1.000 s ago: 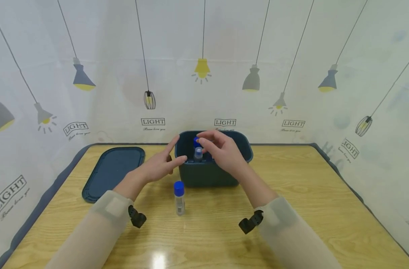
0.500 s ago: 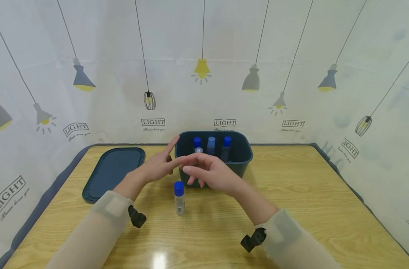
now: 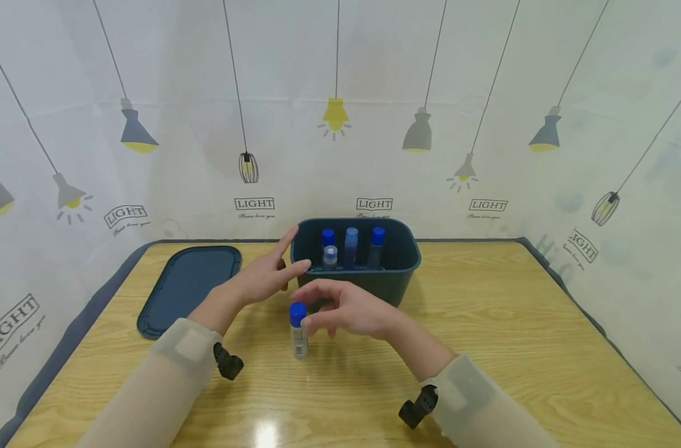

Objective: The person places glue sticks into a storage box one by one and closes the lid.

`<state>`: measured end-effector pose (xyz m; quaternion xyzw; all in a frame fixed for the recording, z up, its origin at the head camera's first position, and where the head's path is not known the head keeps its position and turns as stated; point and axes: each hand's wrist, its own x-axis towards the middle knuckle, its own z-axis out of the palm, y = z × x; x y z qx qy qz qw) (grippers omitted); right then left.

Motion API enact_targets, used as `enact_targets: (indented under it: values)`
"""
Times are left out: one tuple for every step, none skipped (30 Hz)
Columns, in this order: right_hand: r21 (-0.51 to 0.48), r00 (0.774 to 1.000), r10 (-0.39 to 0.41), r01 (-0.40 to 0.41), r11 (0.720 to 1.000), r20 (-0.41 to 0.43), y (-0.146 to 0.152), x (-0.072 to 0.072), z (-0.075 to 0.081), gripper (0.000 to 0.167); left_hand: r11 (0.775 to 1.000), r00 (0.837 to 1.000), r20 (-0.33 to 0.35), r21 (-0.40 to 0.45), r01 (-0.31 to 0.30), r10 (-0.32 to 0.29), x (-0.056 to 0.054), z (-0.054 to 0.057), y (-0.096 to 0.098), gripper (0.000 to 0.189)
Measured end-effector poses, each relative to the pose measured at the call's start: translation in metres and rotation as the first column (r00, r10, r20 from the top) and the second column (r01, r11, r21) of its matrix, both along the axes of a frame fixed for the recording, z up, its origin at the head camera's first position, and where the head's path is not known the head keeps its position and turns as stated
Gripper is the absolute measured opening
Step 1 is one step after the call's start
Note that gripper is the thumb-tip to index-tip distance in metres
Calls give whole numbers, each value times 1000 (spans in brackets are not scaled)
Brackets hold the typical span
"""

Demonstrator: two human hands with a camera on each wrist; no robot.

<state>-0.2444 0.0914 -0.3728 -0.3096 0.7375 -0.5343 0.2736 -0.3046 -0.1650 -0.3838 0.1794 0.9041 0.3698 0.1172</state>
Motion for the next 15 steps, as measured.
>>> enact_targets:
  values:
    - [-1,1000,2,-2,1000,3,-1,0,-1,43,1000,1000,0,-1,0,0,0,0,0,95]
    - [-1,1000,1,-1,1000,3,-1,0,-2,43,1000,1000,0,-2,1,-1,0,0,0,95]
    - [-2,1000,0,0,1000,5,-1,0,-3,43,1000,1000,1,-1,2,-2,0,0,0,95]
    - [-3,1000,-2,2,1000,5,-2,0,-4,42,1000,1000,2,-1,2,-2,0,0,0,95]
    - [-3,1000,-6,6,1000,5,-2,0,-4,41,1000,1000,2,-1,2,-2,0,0,0,95]
    - [-4,1000,-9,9,1000,7,-3,0,-5,41,1000,1000,4,0,0,0,1,0,0,95]
    - [-5,1000,-12,12,1000,9,-3,1,-5,40,1000,1000,4,1,-1,1,1,1,0,94]
    - [-5,1000,-13,13,1000,9,-4,1,-5,41,1000,1000,3,1,-2,2,1,1,0,94]
    - [-4,1000,-14,15,1000,10,-4,1,-5,41,1000,1000,3,1,-2,2,1,1,-1,94]
    - [-4,1000,-17,17,1000,10,-4,1,-5,41,1000,1000,2,-1,-1,1,1,0,-1,94]
    - [-3,1000,-18,18,1000,11,-5,2,-5,41,1000,1000,1,-3,0,0,0,0,-1,94]
    - [-2,1000,-18,18,1000,12,-5,2,-5,42,1000,1000,1,-6,1,-1,0,-1,-1,94]
    - [0,1000,-19,19,1000,11,-5,2,-5,42,1000,1000,1,-6,0,0,0,-1,-1,94]
    - [1,1000,-18,18,1000,10,-5,2,-5,43,1000,1000,2,-7,0,0,0,-1,-1,94]
    - [2,1000,-18,18,1000,9,-5,2,-5,42,1000,1000,3,-8,0,0,0,-1,-1,94]
